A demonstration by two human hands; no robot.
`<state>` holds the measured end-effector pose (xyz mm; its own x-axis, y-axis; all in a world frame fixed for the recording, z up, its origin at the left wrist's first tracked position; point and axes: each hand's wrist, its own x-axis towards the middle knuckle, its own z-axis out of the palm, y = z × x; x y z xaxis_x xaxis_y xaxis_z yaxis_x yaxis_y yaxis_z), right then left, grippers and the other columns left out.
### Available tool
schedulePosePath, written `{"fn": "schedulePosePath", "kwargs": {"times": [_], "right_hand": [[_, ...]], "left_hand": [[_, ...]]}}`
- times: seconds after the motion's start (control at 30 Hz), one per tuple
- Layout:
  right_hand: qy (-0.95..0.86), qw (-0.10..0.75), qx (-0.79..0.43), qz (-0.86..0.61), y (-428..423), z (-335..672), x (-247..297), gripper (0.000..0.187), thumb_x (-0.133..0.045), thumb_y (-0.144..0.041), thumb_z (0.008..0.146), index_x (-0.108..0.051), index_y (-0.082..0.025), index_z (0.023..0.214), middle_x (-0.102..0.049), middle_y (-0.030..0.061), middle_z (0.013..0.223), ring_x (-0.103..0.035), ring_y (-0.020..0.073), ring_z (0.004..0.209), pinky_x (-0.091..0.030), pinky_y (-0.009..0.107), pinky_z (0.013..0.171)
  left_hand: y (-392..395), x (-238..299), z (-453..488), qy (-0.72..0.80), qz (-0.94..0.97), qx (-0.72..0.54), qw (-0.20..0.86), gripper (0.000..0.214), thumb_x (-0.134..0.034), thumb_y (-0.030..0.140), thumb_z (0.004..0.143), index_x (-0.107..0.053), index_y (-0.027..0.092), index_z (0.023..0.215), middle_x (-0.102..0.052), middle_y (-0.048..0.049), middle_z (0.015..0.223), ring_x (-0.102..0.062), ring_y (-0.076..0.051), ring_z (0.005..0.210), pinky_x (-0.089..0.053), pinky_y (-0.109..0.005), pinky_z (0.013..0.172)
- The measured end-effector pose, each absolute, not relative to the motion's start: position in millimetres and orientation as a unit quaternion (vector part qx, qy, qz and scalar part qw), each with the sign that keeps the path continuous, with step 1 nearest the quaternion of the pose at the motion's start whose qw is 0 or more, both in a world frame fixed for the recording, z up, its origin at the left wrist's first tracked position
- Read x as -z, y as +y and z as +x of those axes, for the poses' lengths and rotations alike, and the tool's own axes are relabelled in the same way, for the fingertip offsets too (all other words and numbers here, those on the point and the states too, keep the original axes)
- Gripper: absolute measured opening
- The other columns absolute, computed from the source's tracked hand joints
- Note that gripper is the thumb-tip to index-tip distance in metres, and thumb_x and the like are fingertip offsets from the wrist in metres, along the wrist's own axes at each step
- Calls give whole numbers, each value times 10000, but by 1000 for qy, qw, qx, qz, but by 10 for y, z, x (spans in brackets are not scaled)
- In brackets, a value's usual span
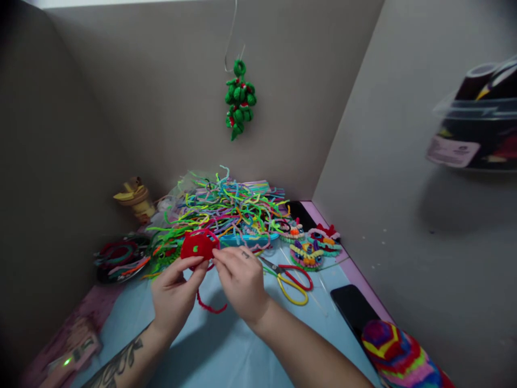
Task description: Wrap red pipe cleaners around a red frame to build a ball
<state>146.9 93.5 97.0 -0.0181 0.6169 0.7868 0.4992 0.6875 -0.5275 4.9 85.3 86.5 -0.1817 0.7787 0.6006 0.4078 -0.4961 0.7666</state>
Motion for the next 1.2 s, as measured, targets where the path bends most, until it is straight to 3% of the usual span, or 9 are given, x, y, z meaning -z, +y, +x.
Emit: {"fn": "schedulePosePath", "kwargs": {"times": [0.1, 0.33, 0.47, 0.57, 0.67, 0.77, 0.87, 1.07, 1.2], "right_hand": [[-668, 602, -135, -417, 940, 1439, -977, 144, -619, -172, 827, -717, -238, 907, -715, 41, 847, -646, 181, 806, -506, 357, 763], [-571, 603, -334, -446, 992, 1385, -858, 44, -660, -203, 764, -696, -194, 739, -556, 100, 1215, -549, 234, 1140, -441, 396, 950], [-603, 558, -354, -448, 1012, 1449, -940, 93, -636, -210, 773, -649, -190, 683, -492, 91, 1300, -458, 246, 1242, -344, 420, 1038], [-630, 529, -341, -455, 994, 1506, -1042, 84, -588, -256, 812, -657, -209, 815, -419, 84, 1382, -428, 236, 1262, -346, 399, 1025], [-648, 488, -355, -464, 927, 1495, -1083, 217, -596, -320, 801, -570, -208, 985, -554, 108, 1186, -544, 223, 1084, -441, 356, 870], [-670, 405, -422, -458, 828, 1414, -1087, 385, -691, -293, 715, -485, -217, 1032, -626, 7, 826, -601, 176, 774, -459, 292, 696], [-687, 370, -443, -440, 754, 1390, -1148, 212, -594, -192, 777, -534, -223, 978, -585, -45, 653, -562, 136, 616, -420, 247, 593], [-620, 544, -360, -436, 908, 1818, -1315, 136, -527, -227, 843, -623, -226, 940, -634, 6, 800, -590, 133, 668, -451, 240, 590], [-623, 560, -251, -485, 1091, 2014, -1265, 148, -543, -273, 857, -633, -224, 963, -631, 18, 759, -597, 166, 685, -475, 289, 617]], "left_hand": [[861, -863, 55, 462, 630, -606, 148, 96, -698, 190, 735, -720, 239, 816, -720, 2, 753, -644, -134, 650, -513, -239, 624], [877, -895, 69, 422, 653, -616, 130, 124, -710, 144, 717, -714, 244, 792, -724, 7, 739, -645, -135, 668, -512, -269, 699], [899, -892, 56, 393, 674, -613, 125, 142, -712, 121, 706, -717, 242, 780, -714, 22, 680, -634, -124, 636, -505, -268, 712], [948, -857, 11, 419, 649, -620, 135, 123, -713, 147, 714, -722, 235, 801, -720, 11, 713, -636, -127, 650, -501, -249, 666], [1013, -824, -51, 469, 598, -633, 150, 90, -712, 194, 721, -725, 216, 807, -715, -1, 731, -633, -133, 650, -497, -240, 630], [1069, -810, -102, 491, 569, -637, 170, 105, -716, 231, 718, -724, 203, 819, -711, -13, 760, -642, -145, 682, -500, -244, 640], [1107, -820, -132, 501, 570, -628, 174, 102, -708, 240, 723, -723, 200, 816, -709, -15, 766, -642, -144, 692, -499, -244, 657], [1110, -919, -140, 493, 636, -555, 212, 55, -690, 217, 719, -730, 196, 752, -715, -14, 707, -636, -141, 648, -489, -240, 641], [1071, -950, -91, 491, 633, -528, 281, 73, -706, 239, 704, -738, 193, 751, -725, -25, 712, -642, -149, 662, -491, -248, 659]]}}
